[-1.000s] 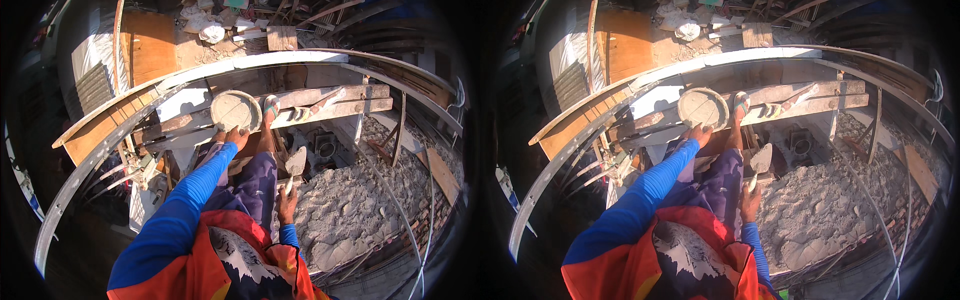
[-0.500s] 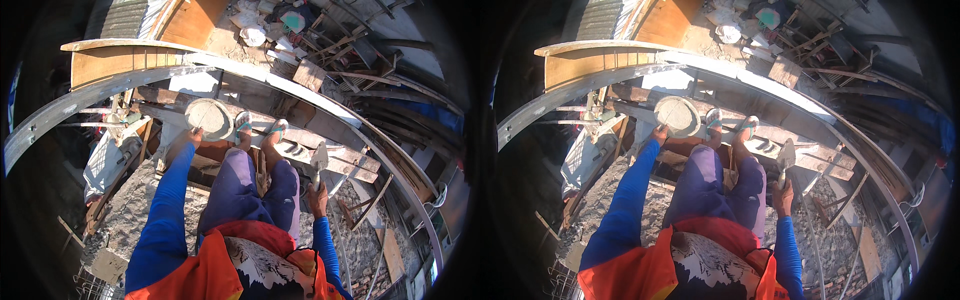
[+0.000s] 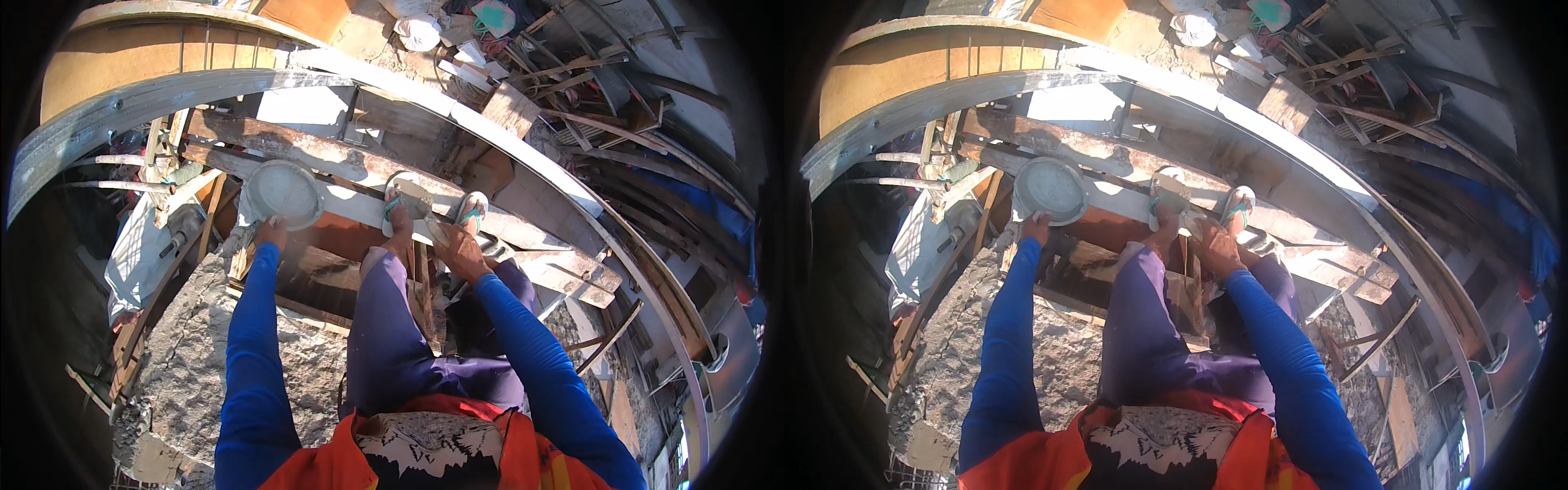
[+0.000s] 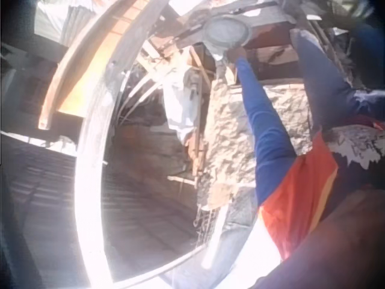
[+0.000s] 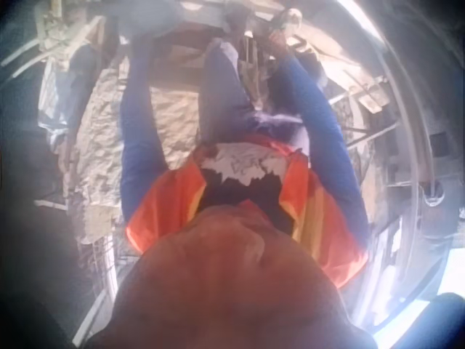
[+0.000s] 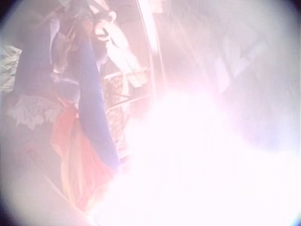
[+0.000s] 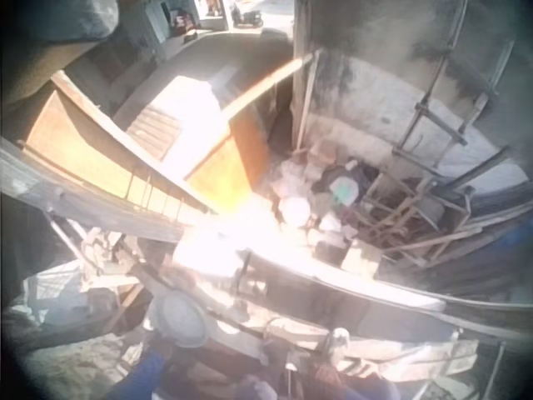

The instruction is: The person scoops wet cement from a bucket using a trowel and applies it to a vertical wall section reinforced with metal rebar. The person then picks up a white rectangular tile and places it against the cemented wall surface.

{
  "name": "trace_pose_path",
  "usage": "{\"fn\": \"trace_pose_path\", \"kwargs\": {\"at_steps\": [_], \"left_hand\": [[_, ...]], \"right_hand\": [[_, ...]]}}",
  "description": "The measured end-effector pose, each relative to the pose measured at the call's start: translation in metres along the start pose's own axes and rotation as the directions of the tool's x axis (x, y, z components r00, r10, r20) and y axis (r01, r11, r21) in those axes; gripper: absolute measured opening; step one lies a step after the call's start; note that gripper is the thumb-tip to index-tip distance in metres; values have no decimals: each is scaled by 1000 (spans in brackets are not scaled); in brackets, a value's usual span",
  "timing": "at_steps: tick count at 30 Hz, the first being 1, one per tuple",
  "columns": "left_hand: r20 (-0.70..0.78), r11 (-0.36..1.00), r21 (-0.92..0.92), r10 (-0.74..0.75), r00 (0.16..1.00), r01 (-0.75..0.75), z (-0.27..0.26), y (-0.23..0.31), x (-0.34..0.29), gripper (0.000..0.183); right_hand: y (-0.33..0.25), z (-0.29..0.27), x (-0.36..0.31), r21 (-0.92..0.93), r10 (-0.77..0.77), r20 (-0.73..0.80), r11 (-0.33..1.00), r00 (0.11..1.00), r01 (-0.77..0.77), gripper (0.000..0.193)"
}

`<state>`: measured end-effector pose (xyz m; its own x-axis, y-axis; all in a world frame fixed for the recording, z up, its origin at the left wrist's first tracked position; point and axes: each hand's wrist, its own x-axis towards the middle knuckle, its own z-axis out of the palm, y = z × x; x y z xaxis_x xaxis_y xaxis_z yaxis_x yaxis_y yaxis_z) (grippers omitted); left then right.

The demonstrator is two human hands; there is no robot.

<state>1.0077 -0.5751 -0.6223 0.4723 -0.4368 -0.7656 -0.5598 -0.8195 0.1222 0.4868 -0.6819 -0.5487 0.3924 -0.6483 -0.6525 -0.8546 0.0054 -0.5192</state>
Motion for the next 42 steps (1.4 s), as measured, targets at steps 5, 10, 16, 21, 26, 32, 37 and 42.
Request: {"fn": "trace_pose_path", "kwargs": {"at_steps": [5, 10, 16, 21, 26, 32, 37, 42], "left_hand": [[-96, 993, -78, -96, 991, 88, -5, -12, 2, 64], [-212, 998, 56, 17, 977, -5, 20, -8, -21, 53], [-314, 993, -54, 80, 946, -102, 60, 17, -38, 44], [-466, 987, -47, 116, 877, -156, 72, 45, -23, 59], [-610, 801, 577, 551, 569, -159, 67, 97, -4, 66], [-448, 846, 193, 527, 723, -497, 79, 184, 24, 64], [-310, 792, 116, 603, 736, -600, 87, 243, 42, 62], [-169, 748, 54, 659, 732, -661, 85, 307, 67, 60]], "right_hand": [[-2, 63, 83, 167, -60, 96, 985, 994, 43, 52], [-22, 149, 158, 312, -85, -105, 943, 991, 114, 50], [-35, 271, 203, 485, 69, -56, 874, 996, -33, 63], [-27, 327, 225, 478, 52, 223, 864, 973, -156, 67], [18, 274, 254, 421, -227, 340, 904, 913, 68, 53], [151, 73, 277, 104, -562, 360, 817, 744, 567, 37], [315, -77, 140, 47, -217, -175, 973, 960, 228, 31], [393, -47, -63, 694, 699, -709, 715, 94, -82, 28]]}}
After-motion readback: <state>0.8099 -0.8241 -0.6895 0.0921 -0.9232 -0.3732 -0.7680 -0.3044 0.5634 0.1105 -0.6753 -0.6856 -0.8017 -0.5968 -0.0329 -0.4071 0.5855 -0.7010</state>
